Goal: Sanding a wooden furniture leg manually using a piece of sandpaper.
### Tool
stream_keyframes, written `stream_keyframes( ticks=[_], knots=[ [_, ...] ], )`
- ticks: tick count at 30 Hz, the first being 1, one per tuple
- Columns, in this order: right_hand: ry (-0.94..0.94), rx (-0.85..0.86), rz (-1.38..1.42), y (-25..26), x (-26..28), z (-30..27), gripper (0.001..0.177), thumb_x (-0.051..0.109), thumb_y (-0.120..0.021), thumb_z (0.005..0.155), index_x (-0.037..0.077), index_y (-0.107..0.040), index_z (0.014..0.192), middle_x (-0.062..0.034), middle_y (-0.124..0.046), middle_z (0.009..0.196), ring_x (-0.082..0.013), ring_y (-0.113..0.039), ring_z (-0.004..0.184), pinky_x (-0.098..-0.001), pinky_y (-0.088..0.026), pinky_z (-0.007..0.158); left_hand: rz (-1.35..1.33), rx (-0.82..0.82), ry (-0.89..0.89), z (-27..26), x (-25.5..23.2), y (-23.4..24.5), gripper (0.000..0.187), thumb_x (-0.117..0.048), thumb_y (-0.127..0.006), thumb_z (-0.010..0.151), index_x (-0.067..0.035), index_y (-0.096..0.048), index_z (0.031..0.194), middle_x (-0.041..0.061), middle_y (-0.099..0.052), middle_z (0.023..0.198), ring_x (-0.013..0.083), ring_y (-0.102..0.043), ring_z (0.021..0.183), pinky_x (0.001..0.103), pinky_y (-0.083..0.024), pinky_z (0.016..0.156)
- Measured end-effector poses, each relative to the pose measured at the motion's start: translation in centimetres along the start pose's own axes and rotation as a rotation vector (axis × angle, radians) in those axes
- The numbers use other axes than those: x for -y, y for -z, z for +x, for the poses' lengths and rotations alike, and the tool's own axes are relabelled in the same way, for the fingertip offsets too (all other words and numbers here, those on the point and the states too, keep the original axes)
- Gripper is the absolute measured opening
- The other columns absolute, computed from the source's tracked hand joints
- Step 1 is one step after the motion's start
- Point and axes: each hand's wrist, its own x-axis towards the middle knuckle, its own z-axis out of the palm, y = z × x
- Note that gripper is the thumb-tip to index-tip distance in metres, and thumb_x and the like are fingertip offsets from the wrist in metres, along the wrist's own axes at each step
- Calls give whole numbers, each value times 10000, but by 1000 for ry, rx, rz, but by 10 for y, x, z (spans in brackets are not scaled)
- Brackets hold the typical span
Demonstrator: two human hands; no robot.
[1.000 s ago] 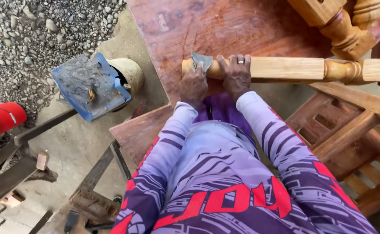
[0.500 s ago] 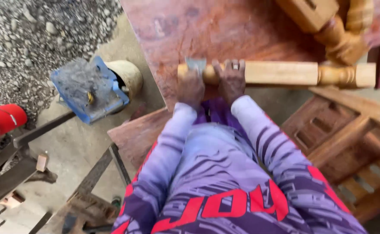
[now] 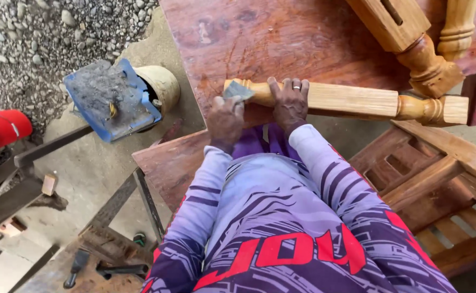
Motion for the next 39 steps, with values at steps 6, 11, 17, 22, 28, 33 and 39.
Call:
stream_keyframes(
  ticks=[6,11,17,22,28,33,39],
  knots=[
    [34,-36,6,10,-1,2,566,107,-663,785,188,-615,1343,-144,-629,1046,-342,-569,1058,-530,-355,1038,-206,-211,132,17,-1,30,224,-339,-792,931,-118,-776,964,141,-700,836,332,-697,742,463,-529,684],
    [34,23,8,13,-5,9,536,109,-677,829,179,-619,1357,-161,-627,1018,-360,-572,1031,-536,-358,1006,-288,-291,118,29,-20,13,176,-256,-791,944,-109,-747,1030,133,-738,916,311,-734,820,438,-559,742],
    [-4,22,47,17,-6,9,564,102,-697,781,187,-623,1334,-160,-629,1019,-357,-585,1033,-529,-364,1007,-309,-352,85,37,-13,-6,448,-197,-761,880,-37,-622,1275,204,-713,1127,377,-712,999,454,-564,839],
    [20,-13,36,11,-3,7,600,116,-711,719,202,-631,1307,-163,-636,1014,-362,-590,1015,-527,-367,992,-67,-121,82,24,13,-30,312,-290,-793,881,-87,-648,1068,188,-722,963,420,-696,911,534,-525,793],
    [-22,37,47,14,0,10,646,98,-731,689,197,-631,1319,-167,-640,1006,-358,-591,1007,-530,-366,994,-18,59,50,31,-2,-31,336,-302,-687,923,-19,-587,1075,245,-694,881,450,-695,770,577,-533,678],
    [-5,-17,90,13,-4,9,620,94,-740,731,172,-627,1336,-182,-639,1030,-377,-590,1019,-522,-367,979,95,10,2,36,-5,-46,247,-317,-608,981,-82,-596,1055,195,-699,792,399,-716,699,539,-555,599],
    [-12,-63,-19,-5,0,7,483,106,-718,822,179,-627,1291,-161,-631,1019,-355,-596,1056,-526,-365,1064,217,-65,-179,50,2,-56,151,-266,-563,1042,-123,-606,1025,116,-704,830,342,-730,756,505,-571,599]
  ],
)
